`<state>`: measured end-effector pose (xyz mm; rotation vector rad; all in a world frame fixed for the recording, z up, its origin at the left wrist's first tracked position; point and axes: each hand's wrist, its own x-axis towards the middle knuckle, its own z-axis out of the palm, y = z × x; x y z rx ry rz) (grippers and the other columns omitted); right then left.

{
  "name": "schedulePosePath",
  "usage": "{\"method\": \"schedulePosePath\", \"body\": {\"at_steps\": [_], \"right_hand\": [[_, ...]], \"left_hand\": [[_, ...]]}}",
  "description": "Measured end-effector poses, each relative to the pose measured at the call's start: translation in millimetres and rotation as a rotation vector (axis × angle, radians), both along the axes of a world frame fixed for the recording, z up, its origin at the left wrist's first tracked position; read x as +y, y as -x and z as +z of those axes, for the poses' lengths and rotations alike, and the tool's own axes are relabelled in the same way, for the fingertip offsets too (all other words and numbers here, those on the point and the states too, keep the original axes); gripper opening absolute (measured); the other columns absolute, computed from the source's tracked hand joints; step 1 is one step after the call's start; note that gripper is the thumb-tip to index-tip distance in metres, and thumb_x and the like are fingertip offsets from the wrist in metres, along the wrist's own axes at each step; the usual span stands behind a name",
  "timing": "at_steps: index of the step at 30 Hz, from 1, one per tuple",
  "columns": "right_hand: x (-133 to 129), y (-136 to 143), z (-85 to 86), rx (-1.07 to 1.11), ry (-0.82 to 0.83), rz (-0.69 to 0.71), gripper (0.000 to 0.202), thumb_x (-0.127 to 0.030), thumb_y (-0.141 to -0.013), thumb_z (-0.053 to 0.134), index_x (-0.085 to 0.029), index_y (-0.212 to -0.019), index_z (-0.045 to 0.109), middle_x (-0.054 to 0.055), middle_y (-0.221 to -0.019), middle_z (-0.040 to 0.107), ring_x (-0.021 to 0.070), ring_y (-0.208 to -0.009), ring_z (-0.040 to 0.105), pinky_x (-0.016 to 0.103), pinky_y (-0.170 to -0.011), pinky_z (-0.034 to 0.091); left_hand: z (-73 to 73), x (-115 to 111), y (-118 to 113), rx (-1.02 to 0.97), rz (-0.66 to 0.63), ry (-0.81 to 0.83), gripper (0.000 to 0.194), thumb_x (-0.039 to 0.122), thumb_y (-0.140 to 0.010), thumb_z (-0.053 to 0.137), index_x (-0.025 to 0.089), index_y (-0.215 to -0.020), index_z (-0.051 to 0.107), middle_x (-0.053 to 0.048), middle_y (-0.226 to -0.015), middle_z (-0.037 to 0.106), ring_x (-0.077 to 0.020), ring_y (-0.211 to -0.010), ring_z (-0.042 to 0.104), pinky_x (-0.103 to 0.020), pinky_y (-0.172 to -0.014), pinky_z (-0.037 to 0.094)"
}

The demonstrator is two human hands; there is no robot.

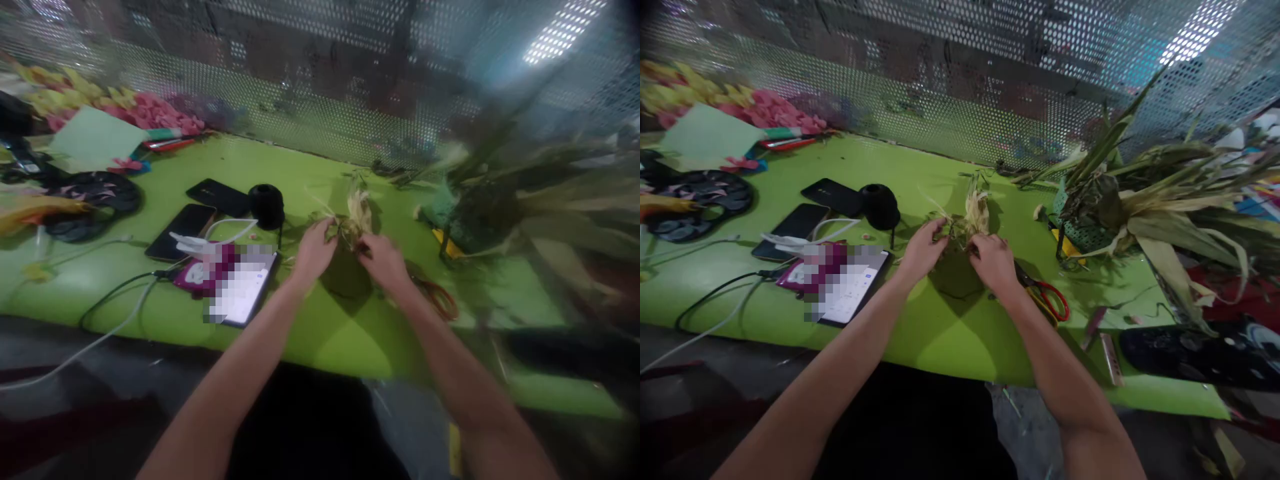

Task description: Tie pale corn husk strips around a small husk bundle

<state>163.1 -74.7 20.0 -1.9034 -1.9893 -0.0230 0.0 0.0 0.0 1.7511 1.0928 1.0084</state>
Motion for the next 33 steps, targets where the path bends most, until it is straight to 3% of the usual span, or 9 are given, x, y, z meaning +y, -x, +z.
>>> {"method": "schedulePosePath", "body": {"at_steps": [2,5,9,11,15,23,28,33], "right_hand": [[-6.3,-5.7,9.4,0.014,-0.067,-0.019,0.009,-0.017,-0.089,0.059,-0.022,-0.090,0.066,0.004,-0.088,0.072,0.0229,-0.083,0.059,0.034,-0.073,0.040],[-13.5,-12.2,22.8,-0.026,-0.211,-0.016,0.007,-0.020,-0.089,0.061,-0.022,-0.091,0.067,0.005,-0.092,0.072,0.0245,-0.090,0.059,0.036,-0.079,0.039],[-18.4,-12.5,34.5,-0.008,-0.277,0.045,0.007,-0.020,-0.087,0.063,-0.023,-0.091,0.068,0.004,-0.093,0.072,0.0244,-0.093,0.059,0.036,-0.082,0.040],[-20.4,-10.1,37.8,0.031,-0.285,0.057,0.007,-0.020,-0.087,0.063,-0.024,-0.090,0.068,0.004,-0.094,0.072,0.0244,-0.094,0.059,0.037,-0.083,0.041],[-24.3,-4.8,40.4,0.088,-0.342,0.033,0.009,-0.020,-0.088,0.063,-0.026,-0.090,0.069,0.004,-0.103,0.072,0.0257,-0.102,0.059,0.041,-0.089,0.043],[-27.8,5.3,38.8,0.057,-0.437,0.051,0.007,-0.026,-0.086,0.068,-0.030,-0.081,0.071,0.001,-0.118,0.069,0.0275,-0.111,0.057,0.049,-0.096,0.040],[-27.6,4.9,38.4,0.340,-0.380,0.117,0.007,-0.023,-0.086,0.066,-0.026,-0.092,0.069,0.004,-0.103,0.071,0.0236,-0.101,0.061,0.041,-0.089,0.047],[-26.1,2.5,36.3,0.583,-0.313,0.023,0.008,-0.029,-0.090,0.063,-0.024,-0.094,0.069,0.003,-0.094,0.072,0.0204,-0.088,0.065,0.037,-0.081,0.051]], "left_hand": [[8.8,-8.8,1.8,0.108,0.089,-0.135,0.042,0.014,-0.085,0.060,0.016,-0.127,0.061,-0.018,-0.139,0.058,-0.0336,-0.133,0.048,-0.053,-0.111,0.037],[22.1,-21.2,3.0,0.121,0.125,-0.282,0.037,0.016,-0.089,0.058,0.021,-0.125,0.060,-0.012,-0.132,0.062,-0.0294,-0.128,0.051,-0.052,-0.109,0.039],[29.9,-27.9,2.0,0.064,-0.089,-0.371,0.024,0.023,-0.090,0.060,0.025,-0.113,0.067,-0.004,-0.115,0.071,-0.0246,-0.113,0.058,-0.047,-0.103,0.041],[28.6,-27.8,0.7,0.029,-0.198,-0.320,0.017,0.027,-0.088,0.065,0.025,-0.103,0.072,-0.004,-0.102,0.074,-0.0246,-0.101,0.061,-0.044,-0.097,0.042],[21.4,-28.0,-2.1,-0.125,-0.251,-0.141,0.009,0.026,-0.083,0.069,0.023,-0.090,0.075,-0.006,-0.087,0.073,-0.0227,-0.084,0.059,-0.038,-0.084,0.044],[10.8,-28.8,-3.7,-0.460,-0.290,0.262,0.018,0.034,-0.085,0.069,0.019,-0.094,0.069,-0.005,-0.091,0.070,-0.0153,-0.083,0.061,-0.030,-0.080,0.047],[10.6,-28.1,-5.2,-0.501,-0.335,0.335,0.016,0.031,-0.084,0.070,0.020,-0.095,0.070,-0.003,-0.093,0.070,-0.0137,-0.087,0.061,-0.029,-0.083,0.047],[7.9,-28.0,-7.7,-0.507,-0.353,0.307,0.013,0.027,-0.084,0.068,0.021,-0.096,0.070,-0.004,-0.096,0.070,-0.0146,-0.090,0.063,-0.032,-0.087,0.048]]}}
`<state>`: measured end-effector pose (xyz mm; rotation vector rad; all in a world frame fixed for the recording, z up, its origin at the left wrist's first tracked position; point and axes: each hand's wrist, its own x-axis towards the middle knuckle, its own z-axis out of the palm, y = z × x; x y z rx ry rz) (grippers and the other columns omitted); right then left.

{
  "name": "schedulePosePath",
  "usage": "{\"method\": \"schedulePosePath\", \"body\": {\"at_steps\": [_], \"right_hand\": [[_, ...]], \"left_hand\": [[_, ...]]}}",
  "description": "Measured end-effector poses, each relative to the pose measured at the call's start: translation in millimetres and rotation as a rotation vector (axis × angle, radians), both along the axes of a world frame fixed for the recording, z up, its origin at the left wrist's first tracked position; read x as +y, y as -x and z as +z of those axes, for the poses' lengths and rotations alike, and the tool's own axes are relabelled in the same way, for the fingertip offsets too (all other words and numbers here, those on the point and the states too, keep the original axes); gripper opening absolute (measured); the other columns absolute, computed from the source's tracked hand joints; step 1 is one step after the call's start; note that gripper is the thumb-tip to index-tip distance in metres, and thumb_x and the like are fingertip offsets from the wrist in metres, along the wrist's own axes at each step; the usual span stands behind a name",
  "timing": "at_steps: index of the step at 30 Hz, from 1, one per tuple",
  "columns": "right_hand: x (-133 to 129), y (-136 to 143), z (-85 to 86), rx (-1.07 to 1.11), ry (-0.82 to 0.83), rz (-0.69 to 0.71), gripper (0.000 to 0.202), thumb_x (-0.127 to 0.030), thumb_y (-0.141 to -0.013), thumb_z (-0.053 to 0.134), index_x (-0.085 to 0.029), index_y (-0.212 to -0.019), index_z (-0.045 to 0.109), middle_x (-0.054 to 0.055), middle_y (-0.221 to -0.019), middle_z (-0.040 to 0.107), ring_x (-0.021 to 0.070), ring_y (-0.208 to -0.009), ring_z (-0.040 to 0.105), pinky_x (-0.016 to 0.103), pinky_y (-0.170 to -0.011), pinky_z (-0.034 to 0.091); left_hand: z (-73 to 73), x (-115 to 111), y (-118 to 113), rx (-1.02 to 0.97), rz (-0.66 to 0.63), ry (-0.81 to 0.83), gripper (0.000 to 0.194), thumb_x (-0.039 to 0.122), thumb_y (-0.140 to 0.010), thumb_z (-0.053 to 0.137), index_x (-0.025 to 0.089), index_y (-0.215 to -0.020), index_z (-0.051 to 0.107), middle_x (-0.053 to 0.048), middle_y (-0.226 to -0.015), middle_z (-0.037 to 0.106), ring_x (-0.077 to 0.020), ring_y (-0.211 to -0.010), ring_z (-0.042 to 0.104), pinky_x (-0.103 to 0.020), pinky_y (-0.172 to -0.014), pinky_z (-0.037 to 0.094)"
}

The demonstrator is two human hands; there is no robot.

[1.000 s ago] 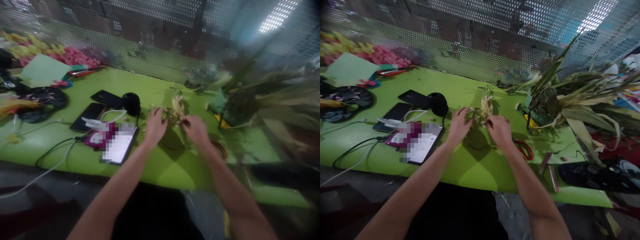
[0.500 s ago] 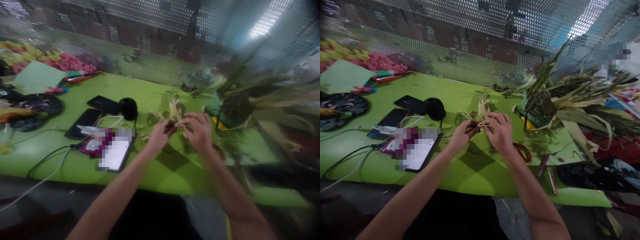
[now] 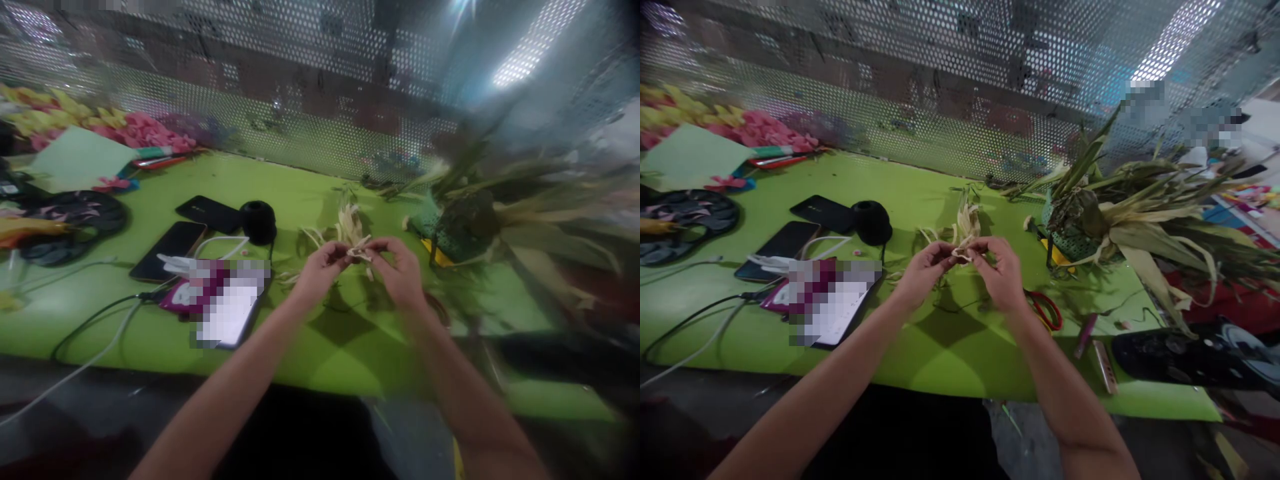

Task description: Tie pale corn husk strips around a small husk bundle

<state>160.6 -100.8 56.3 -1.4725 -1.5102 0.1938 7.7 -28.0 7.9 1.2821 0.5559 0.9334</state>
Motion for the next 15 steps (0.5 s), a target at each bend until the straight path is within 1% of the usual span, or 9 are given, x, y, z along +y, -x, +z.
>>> {"method": "schedulePosePath", "body": {"at_steps": [2,5,7,9,12,15], "right_hand": [[0.9,-0.3,1.4,-0.064,-0.029,-0.015,0.007,-0.030,-0.090,0.066,-0.025,-0.091,0.070,0.003,-0.093,0.073,0.0211,-0.090,0.065,0.038,-0.083,0.051],[1.4,-1.5,5.7,-0.252,-0.109,-0.026,0.003,-0.029,-0.087,0.070,-0.027,-0.087,0.072,0.002,-0.095,0.073,0.0225,-0.096,0.063,0.040,-0.088,0.048],[0.8,-2.8,8.4,-0.354,-0.125,-0.032,0.002,-0.029,-0.087,0.071,-0.027,-0.087,0.073,0.003,-0.097,0.073,0.0233,-0.098,0.062,0.040,-0.088,0.046],[-0.4,-4.2,10.1,-0.417,-0.103,-0.045,0.004,-0.029,-0.088,0.070,-0.028,-0.089,0.074,0.003,-0.098,0.073,0.0242,-0.098,0.061,0.041,-0.087,0.046],[-1.7,-5.2,10.8,-0.469,-0.046,-0.026,0.007,-0.028,-0.090,0.066,-0.027,-0.093,0.072,0.003,-0.100,0.073,0.0245,-0.099,0.060,0.040,-0.086,0.045],[-1.3,-4.8,9.9,-0.495,-0.018,-0.012,0.004,-0.024,-0.089,0.066,-0.025,-0.089,0.070,0.004,-0.103,0.072,0.0250,-0.102,0.059,0.041,-0.089,0.044]], "left_hand": [[-0.2,-0.3,-0.1,0.006,0.001,-0.030,0.014,0.025,-0.084,0.068,0.021,-0.097,0.070,-0.004,-0.097,0.071,-0.0155,-0.091,0.064,-0.033,-0.090,0.048],[1.0,-1.3,1.0,0.065,0.025,-0.106,0.016,0.024,-0.084,0.068,0.021,-0.099,0.072,-0.005,-0.098,0.072,-0.0175,-0.093,0.064,-0.036,-0.091,0.048],[2.1,-1.9,2.3,0.098,0.055,-0.156,0.017,0.024,-0.083,0.069,0.021,-0.099,0.073,-0.006,-0.099,0.072,-0.0185,-0.093,0.064,-0.036,-0.091,0.048],[2.9,-2.0,3.6,0.111,0.072,-0.179,0.017,0.024,-0.084,0.068,0.021,-0.099,0.074,-0.007,-0.099,0.072,-0.0189,-0.092,0.064,-0.036,-0.089,0.049],[3.4,-1.6,4.7,0.121,0.052,-0.187,0.016,0.026,-0.085,0.067,0.020,-0.099,0.073,-0.008,-0.097,0.072,-0.0191,-0.089,0.065,-0.035,-0.086,0.050],[4.2,-2.0,4.9,0.160,0.036,-0.241,0.016,0.025,-0.087,0.064,0.020,-0.100,0.072,-0.008,-0.097,0.073,-0.0190,-0.088,0.066,-0.035,-0.084,0.050]]}}
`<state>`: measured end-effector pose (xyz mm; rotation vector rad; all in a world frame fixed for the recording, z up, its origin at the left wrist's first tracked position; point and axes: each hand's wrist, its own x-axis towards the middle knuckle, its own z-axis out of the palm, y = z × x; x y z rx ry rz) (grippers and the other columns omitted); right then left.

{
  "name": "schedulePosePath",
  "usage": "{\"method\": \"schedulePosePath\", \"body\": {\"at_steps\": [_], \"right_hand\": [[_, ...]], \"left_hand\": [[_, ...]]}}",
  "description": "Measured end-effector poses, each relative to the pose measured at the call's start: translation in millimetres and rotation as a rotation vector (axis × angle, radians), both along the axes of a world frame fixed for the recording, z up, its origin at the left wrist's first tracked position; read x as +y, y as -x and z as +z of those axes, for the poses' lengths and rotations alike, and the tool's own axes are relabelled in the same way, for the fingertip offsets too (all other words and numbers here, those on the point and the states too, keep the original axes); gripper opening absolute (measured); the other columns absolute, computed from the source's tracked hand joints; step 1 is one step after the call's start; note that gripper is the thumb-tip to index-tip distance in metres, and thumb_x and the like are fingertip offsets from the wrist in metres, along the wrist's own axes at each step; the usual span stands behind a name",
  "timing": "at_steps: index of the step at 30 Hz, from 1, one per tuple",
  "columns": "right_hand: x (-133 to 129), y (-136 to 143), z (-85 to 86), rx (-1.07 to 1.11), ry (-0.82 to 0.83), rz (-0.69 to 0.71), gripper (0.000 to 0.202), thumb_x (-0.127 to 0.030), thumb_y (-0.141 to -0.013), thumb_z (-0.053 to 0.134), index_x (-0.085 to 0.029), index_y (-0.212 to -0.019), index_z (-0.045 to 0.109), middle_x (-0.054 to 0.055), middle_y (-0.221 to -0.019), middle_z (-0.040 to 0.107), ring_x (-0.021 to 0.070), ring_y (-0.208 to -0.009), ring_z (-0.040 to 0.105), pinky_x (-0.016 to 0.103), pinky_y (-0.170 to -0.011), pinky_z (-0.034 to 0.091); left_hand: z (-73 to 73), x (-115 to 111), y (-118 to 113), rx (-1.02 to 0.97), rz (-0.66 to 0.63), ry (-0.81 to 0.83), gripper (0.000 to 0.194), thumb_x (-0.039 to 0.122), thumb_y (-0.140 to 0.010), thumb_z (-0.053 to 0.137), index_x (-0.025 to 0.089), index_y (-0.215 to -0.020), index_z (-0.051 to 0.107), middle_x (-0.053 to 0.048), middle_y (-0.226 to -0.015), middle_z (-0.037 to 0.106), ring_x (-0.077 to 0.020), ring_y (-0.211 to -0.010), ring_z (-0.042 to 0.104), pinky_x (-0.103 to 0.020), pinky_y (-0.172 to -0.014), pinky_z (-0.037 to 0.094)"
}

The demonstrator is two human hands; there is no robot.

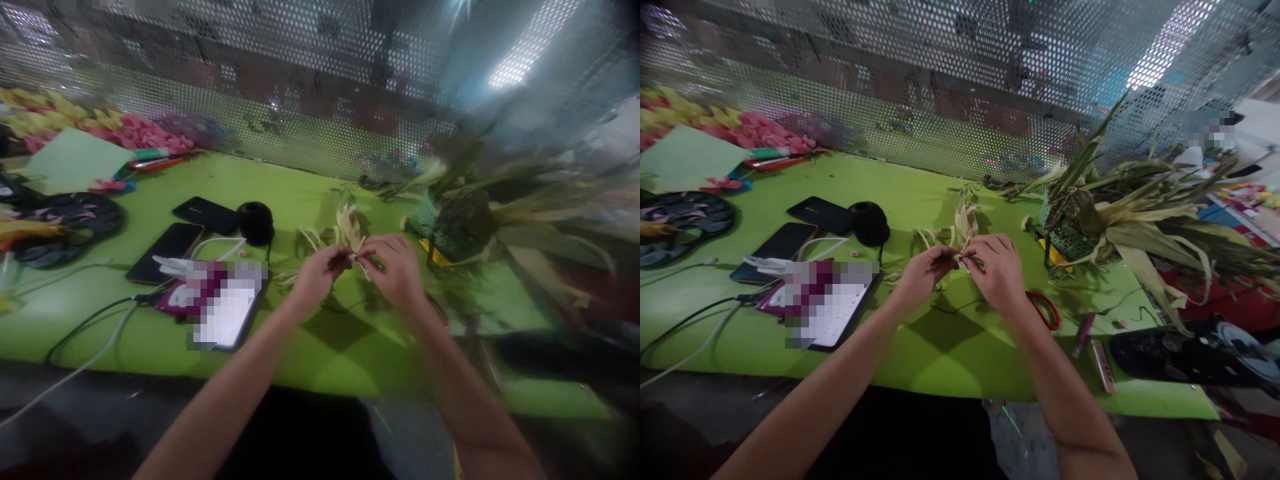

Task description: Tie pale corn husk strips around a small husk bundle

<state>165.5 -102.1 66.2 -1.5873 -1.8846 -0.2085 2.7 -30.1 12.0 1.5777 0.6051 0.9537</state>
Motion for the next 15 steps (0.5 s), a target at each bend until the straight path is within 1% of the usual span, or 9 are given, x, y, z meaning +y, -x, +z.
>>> {"method": "schedulePosePath", "body": {"at_steps": [3,5,7,10,12,15], "right_hand": [[1.4,1.5,-1.5,0.061,0.022,0.007,0.002,-0.022,-0.085,0.068,-0.023,-0.084,0.069,0.006,-0.104,0.067,0.0253,-0.104,0.057,0.041,-0.089,0.045],[2.3,2.7,-2.2,0.120,0.059,0.047,0.002,-0.024,-0.085,0.069,-0.023,-0.084,0.069,0.007,-0.103,0.065,0.0250,-0.104,0.057,0.040,-0.088,0.046],[2.9,3.5,-2.4,0.167,0.082,0.091,0.006,-0.028,-0.088,0.067,-0.024,-0.085,0.071,0.006,-0.102,0.065,0.0241,-0.105,0.058,0.040,-0.089,0.047],[3.2,3.4,-2.4,0.255,0.069,0.126,0.008,-0.028,-0.092,0.063,-0.026,-0.090,0.071,0.004,-0.098,0.067,0.0220,-0.100,0.060,0.038,-0.087,0.048],[2.7,2.6,-2.4,0.287,0.043,0.112,0.005,-0.025,-0.089,0.065,-0.026,-0.092,0.070,0.003,-0.096,0.069,0.0215,-0.095,0.062,0.037,-0.083,0.050],[1.1,1.1,-1.7,0.210,0.016,0.052,0.008,-0.023,-0.085,0.071,-0.026,-0.092,0.071,0.002,-0.094,0.073,0.0223,-0.092,0.064,0.037,-0.081,0.049]], "left_hand": [[1.1,-1.4,0.2,0.057,0.044,-0.074,0.015,0.024,-0.087,0.063,0.019,-0.098,0.071,-0.007,-0.097,0.073,-0.0188,-0.087,0.065,-0.034,-0.082,0.049],[1.6,-1.9,0.3,0.077,0.078,-0.077,0.012,0.023,-0.087,0.063,0.019,-0.095,0.071,-0.006,-0.094,0.073,-0.0182,-0.084,0.064,-0.032,-0.079,0.048],[2.0,-1.5,0.0,0.061,0.062,-0.031,0.011,0.022,-0.086,0.062,0.019,-0.094,0.070,-0.005,-0.091,0.072,-0.0169,-0.081,0.062,-0.031,-0.076,0.048],[2.1,-0.4,-1.2,-0.026,-0.017,0.093,0.010,0.022,-0.085,0.064,0.019,-0.093,0.070,-0.004,-0.089,0.071,-0.0155,-0.080,0.062,-0.030,-0.076,0.047],[1.4,0.4,-2.1,-0.079,-0.048,0.160,0.011,0.023,-0.083,0.066,0.019,-0.093,0.070,-0.004,-0.090,0.071,-0.0154,-0.083,0.062,-0.030,-0.079,0.047],[-0.7,1.3,-2.7,-0.098,-0.057,0.184,0.014,0.024,-0.083,0.068,0.020,-0.096,0.071,-0.005,-0.094,0.071,-0.0160,-0.086,0.063,-0.031,-0.081,0.048]]}}
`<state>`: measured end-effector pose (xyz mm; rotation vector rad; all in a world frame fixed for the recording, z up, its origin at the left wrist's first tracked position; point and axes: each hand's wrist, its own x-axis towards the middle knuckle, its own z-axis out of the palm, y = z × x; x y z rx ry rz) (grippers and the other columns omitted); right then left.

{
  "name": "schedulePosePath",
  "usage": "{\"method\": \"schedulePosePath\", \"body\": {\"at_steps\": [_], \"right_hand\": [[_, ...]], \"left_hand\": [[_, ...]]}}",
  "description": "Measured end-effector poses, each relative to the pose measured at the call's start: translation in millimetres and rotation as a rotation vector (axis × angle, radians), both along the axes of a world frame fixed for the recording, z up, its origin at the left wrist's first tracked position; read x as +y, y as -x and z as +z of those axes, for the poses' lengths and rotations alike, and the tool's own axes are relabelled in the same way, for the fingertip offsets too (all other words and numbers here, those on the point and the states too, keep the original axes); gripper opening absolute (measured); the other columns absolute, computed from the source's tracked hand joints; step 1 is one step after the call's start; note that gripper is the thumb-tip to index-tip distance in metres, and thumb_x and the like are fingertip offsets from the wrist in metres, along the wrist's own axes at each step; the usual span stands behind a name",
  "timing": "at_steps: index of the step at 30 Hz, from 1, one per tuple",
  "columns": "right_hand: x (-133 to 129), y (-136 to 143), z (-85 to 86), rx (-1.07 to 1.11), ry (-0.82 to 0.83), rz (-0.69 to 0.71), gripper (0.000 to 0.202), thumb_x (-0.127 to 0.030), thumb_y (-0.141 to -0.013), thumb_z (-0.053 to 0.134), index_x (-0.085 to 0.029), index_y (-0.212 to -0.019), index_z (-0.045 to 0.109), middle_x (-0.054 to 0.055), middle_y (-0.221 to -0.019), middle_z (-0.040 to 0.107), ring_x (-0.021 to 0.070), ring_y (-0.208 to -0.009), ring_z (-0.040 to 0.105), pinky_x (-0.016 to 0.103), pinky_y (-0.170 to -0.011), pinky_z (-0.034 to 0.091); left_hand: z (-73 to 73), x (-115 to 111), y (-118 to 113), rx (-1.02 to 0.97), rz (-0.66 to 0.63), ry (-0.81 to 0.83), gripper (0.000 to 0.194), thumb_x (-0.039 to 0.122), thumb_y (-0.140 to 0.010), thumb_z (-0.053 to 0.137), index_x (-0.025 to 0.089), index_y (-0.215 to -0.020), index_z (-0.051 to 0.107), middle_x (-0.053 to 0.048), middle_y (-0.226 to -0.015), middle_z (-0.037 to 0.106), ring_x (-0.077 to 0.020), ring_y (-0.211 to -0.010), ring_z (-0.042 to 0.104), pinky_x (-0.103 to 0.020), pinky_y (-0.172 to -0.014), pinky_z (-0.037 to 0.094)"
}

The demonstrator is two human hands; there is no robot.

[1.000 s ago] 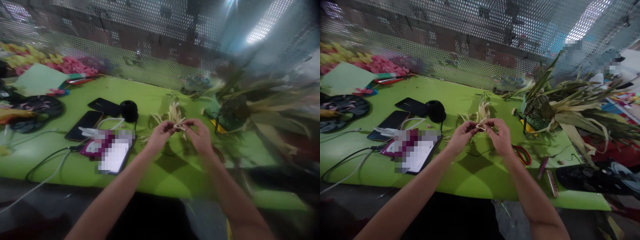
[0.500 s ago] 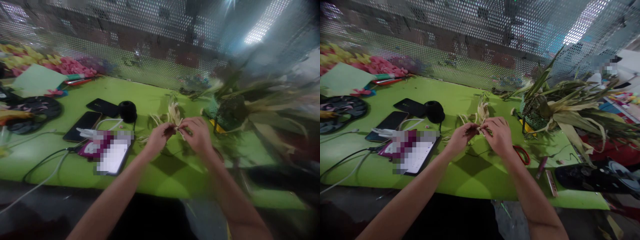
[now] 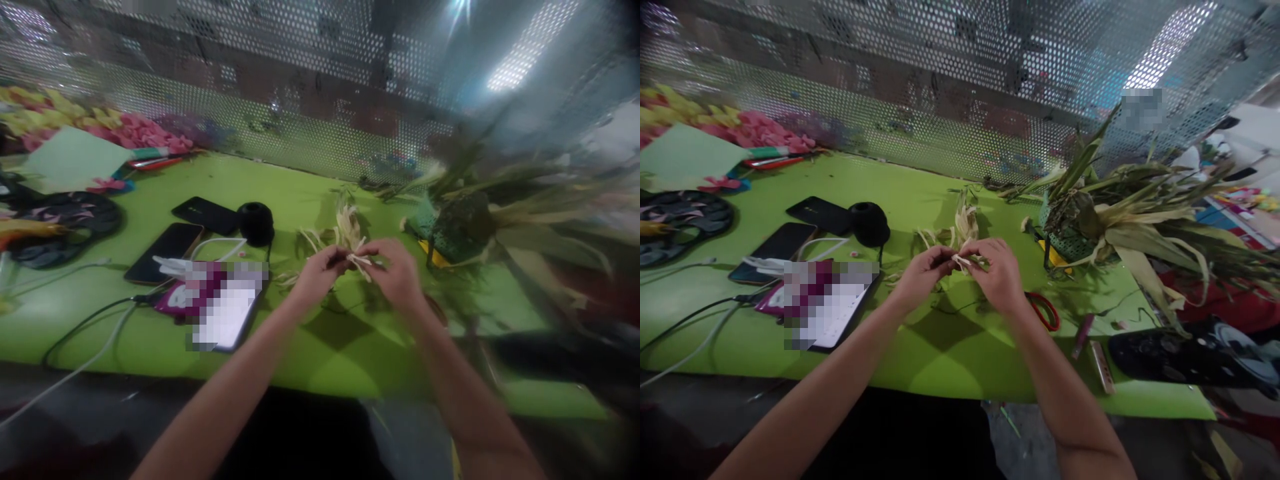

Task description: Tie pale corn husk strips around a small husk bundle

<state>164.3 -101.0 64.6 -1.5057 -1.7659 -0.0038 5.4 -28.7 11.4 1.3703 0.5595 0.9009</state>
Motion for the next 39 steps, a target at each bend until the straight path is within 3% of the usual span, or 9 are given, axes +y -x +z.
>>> {"method": "schedulePosePath", "body": {"at_steps": [4,11,21,27,34,36,39], "right_hand": [[-2.1,-1.1,3.8,-0.132,-0.007,-0.027,0.008,-0.023,-0.085,0.072,-0.027,-0.092,0.073,0.001,-0.093,0.076,0.0229,-0.091,0.065,0.038,-0.082,0.047],[-3.6,-3.6,8.3,-0.168,0.014,-0.011,0.005,-0.024,-0.086,0.071,-0.027,-0.089,0.074,0.001,-0.090,0.077,0.0223,-0.087,0.066,0.036,-0.079,0.046],[-1.7,-5.3,1.6,-0.246,0.036,0.025,0.002,-0.020,-0.087,0.067,-0.021,-0.086,0.067,0.004,-0.084,0.071,0.0210,-0.082,0.059,0.033,-0.071,0.043],[1.2,-2.3,-2.5,-0.053,-0.006,-0.007,0.007,-0.014,-0.079,0.066,-0.020,-0.079,0.063,0.003,-0.079,0.066,0.0186,-0.077,0.058,0.031,-0.068,0.043],[3.9,3.2,-7.6,0.745,0.211,0.118,0.006,-0.024,-0.080,0.065,-0.021,-0.081,0.060,-0.002,-0.071,0.064,0.0148,-0.065,0.062,0.029,-0.062,0.048],[4.4,2.7,-7.3,0.760,0.217,0.145,0.007,-0.025,-0.081,0.065,-0.021,-0.081,0.060,-0.002,-0.072,0.064,0.0150,-0.066,0.063,0.030,-0.064,0.050],[2.0,0.4,-2.1,0.422,0.086,0.082,0.008,-0.020,-0.081,0.067,-0.021,-0.088,0.065,0.001,-0.083,0.068,0.0172,-0.078,0.064,0.033,-0.073,0.050]], "left_hand": [[-0.8,0.1,1.2,0.019,0.000,-0.039,0.016,0.028,-0.084,0.068,0.020,-0.098,0.072,-0.006,-0.096,0.072,-0.0166,-0.084,0.063,-0.032,-0.081,0.048],[3.5,-3.2,2.7,0.049,0.000,-0.060,0.018,0.026,-0.085,0.067,0.020,-0.101,0.073,-0.007,-0.094,0.073,-0.0172,-0.085,0.063,-0.033,-0.081,0.048],[-2.7,-0.6,4.4,0.090,-0.009,-0.020,0.016,0.029,-0.086,0.067,0.020,-0.096,0.073,-0.006,-0.091,0.072,-0.0138,-0.074,0.056,-0.028,-0.067,0.040],[0.3,-2.4,1.2,-0.014,-0.031,0.085,0.017,0.030,-0.082,0.071,0.019,-0.095,0.073,-0.003,-0.085,0.069,-0.0119,-0.072,0.054,-0.027,-0.067,0.039],[-2.0,-2.6,-1.4,-0.131,-0.110,0.204,0.013,0.031,-0.084,0.070,0.020,-0.092,0.070,-0.001,-0.085,0.069,-0.0107,-0.073,0.055,-0.026,-0.069,0.040],[-2.6,-1.6,-1.4,-0.147,-0.112,0.209,0.013,0.030,-0.084,0.070,0.021,-0.093,0.070,-0.001,-0.085,0.070,-0.0106,-0.073,0.055,-0.026,-0.069,0.040],[-2.4,-0.5,-0.4,-0.104,-0.072,0.177,0.014,0.031,-0.083,0.071,0.021,-0.094,0.070,-0.001,-0.084,0.070,-0.0107,-0.071,0.054,-0.026,-0.067,0.039]]}}
